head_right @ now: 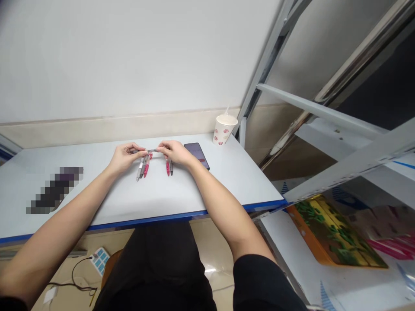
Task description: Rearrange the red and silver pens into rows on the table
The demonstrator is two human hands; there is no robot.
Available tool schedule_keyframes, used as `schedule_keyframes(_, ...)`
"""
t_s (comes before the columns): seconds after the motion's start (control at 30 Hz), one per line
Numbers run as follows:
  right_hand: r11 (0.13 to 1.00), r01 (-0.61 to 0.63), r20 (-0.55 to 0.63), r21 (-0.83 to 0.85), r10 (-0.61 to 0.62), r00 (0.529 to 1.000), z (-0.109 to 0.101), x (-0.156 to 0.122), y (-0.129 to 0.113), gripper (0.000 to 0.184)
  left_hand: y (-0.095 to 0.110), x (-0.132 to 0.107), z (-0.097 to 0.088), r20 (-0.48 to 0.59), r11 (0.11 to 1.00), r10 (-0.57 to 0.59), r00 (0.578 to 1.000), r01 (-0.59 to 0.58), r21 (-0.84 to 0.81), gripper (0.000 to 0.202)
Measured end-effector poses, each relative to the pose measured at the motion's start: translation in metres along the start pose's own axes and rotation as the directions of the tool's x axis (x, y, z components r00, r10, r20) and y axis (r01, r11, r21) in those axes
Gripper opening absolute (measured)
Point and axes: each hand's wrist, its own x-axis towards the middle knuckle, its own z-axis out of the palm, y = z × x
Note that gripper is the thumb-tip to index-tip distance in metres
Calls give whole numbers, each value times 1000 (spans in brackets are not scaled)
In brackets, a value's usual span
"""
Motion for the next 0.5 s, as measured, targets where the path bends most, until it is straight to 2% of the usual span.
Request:
schedule_keyframes(0.13, 994, -61, -42, -90, 58, 997, -2, 4, 1, 50, -1, -1, 8, 33, 999, 40, 999, -39, -35, 44)
schedule_keyframes(0.27, 989, -137, 59, -61, 141, 988, -10, 0, -5, 61, -6, 1, 10, 109, 994, 86, 990, -79, -74, 45)
schedule_keyframes(0.37, 986, -166, 136, -31, 169, 976, -15, -5, -12, 59, -9, 2, 11, 120, 991, 102, 988, -91, -94, 45)
schedule_keyframes(0.5, 996, -84, 56, -4, 84, 995, -15, -5, -15, 50, -11, 3, 9, 118, 988, 77, 990, -60, -140, 47)
